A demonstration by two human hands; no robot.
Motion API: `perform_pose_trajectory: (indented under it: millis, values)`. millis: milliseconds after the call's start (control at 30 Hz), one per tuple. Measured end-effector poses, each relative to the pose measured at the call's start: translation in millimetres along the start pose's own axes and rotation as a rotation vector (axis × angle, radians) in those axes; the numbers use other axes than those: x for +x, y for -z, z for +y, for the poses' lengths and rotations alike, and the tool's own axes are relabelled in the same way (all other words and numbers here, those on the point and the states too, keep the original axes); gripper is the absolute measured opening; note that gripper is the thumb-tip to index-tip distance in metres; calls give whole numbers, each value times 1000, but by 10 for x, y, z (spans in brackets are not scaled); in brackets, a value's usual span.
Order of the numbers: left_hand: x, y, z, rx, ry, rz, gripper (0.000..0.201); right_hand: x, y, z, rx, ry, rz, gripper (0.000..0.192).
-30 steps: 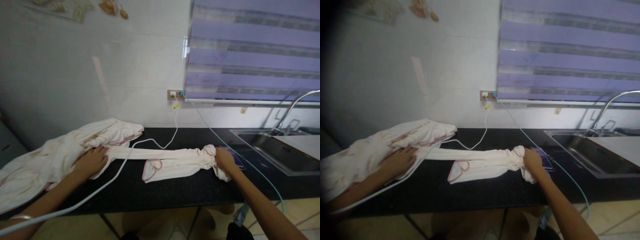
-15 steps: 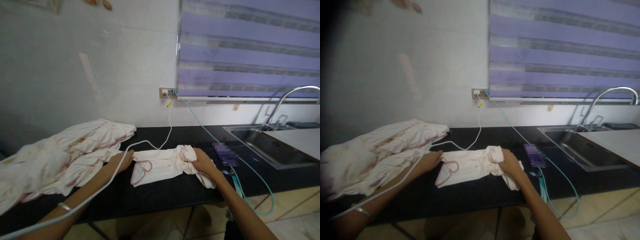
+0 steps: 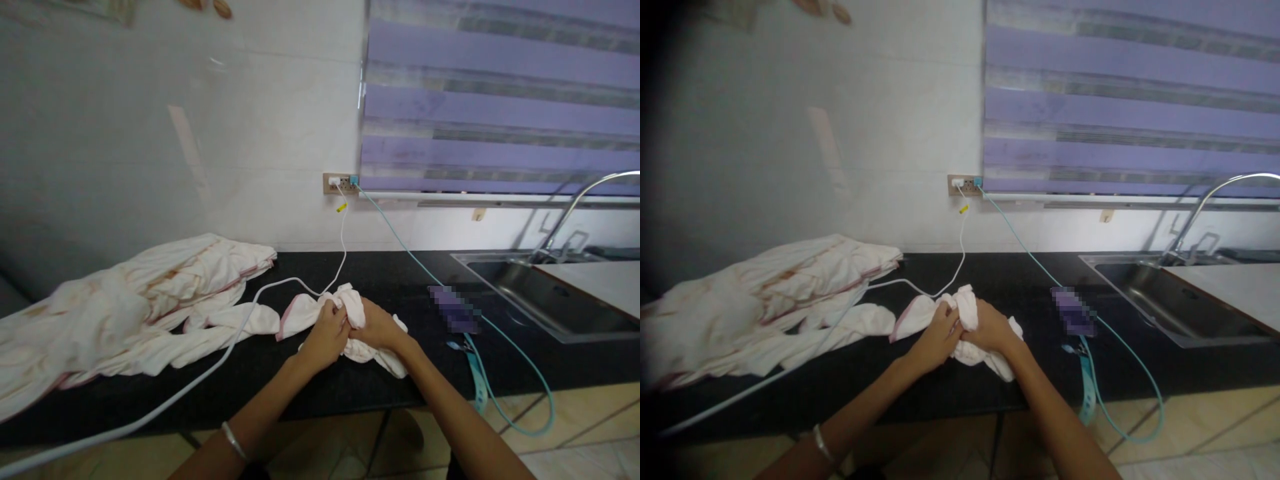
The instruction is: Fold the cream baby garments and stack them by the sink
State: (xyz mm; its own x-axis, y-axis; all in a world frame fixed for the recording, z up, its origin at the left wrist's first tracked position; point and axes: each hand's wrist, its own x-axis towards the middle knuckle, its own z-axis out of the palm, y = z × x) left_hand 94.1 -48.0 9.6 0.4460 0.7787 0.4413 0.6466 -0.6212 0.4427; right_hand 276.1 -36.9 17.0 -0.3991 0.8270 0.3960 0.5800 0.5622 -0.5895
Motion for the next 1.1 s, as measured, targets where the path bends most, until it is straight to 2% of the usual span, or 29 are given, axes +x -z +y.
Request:
perform_pose_trajectory:
  millis: [133,200,300,400,567,867,1000,1100]
  values:
    - [-45,-95,-37,171,-77,129,33,-54,-49,-15,-37,-130,107,45]
    - [-63,-88,-46,171,-37,115,36,-87,-56,-6,-30,-137,133,39]
    - [-71,-34,-10,214,111,46,42,-124,-52,9,7,-84,156,36]
    - [-81,19,26,327,166,-12,35,-150,-46,8,30,-56,171,35]
    - [-106,52,-6,353,176,20,36,-178,-37,-35,46,-97,194,41]
    - [-124,14,-120,396,221,205,26,-209,15,-89,104,-79,197,48]
    - [-118,3,-204,399,235,174,32,-217,67,-75,178,-63,206,66]
    - [-107,68,-335,380,247,126,32,-248,121,12,198,-112,199,69]
